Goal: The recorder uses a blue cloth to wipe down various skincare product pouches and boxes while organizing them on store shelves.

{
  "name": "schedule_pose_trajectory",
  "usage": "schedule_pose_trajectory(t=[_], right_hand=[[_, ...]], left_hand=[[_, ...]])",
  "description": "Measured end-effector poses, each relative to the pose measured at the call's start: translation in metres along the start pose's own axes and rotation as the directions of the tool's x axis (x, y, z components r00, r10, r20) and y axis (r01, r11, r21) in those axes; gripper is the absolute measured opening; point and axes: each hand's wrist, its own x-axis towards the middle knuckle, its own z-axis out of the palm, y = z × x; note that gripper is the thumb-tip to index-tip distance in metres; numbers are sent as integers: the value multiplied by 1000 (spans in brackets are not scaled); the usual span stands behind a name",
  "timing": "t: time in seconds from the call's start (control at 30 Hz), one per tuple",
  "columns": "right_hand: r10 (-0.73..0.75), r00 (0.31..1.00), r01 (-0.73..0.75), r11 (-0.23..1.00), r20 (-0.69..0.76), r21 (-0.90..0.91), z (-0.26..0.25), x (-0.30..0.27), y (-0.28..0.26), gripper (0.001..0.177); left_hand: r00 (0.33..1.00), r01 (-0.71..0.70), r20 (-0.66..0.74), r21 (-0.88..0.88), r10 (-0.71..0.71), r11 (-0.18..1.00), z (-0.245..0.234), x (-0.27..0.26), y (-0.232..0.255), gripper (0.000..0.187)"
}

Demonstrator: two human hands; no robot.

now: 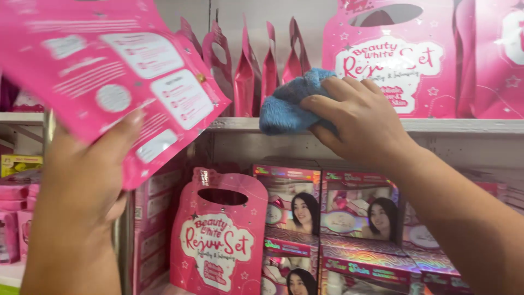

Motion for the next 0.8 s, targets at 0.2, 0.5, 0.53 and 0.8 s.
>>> schedule_pose_trajectory(t=[0.2, 0.5, 0.53, 0.8], right_hand=[[-68, 996, 67, 997, -54, -25, -23, -41, 15, 57], [212, 971, -136, 874, -112, 467, -47, -90, -25, 44], [56, 990, 14, 876, -130, 482, -57, -85, -41, 49], [-229, 973, 209, 874, -8, 439, -70, -112, -90, 68]], left_hand=[[997, 69, -36, -154, -75, 986, -31, -95, -8, 53], [935, 327, -38, -296, -353, 898, 97, -145, -103, 48], [949, 316, 117, -383, -294, 868, 107, -148, -102, 51], [903, 23, 382, -501, 196, 865, 179, -177, -44, 44]])
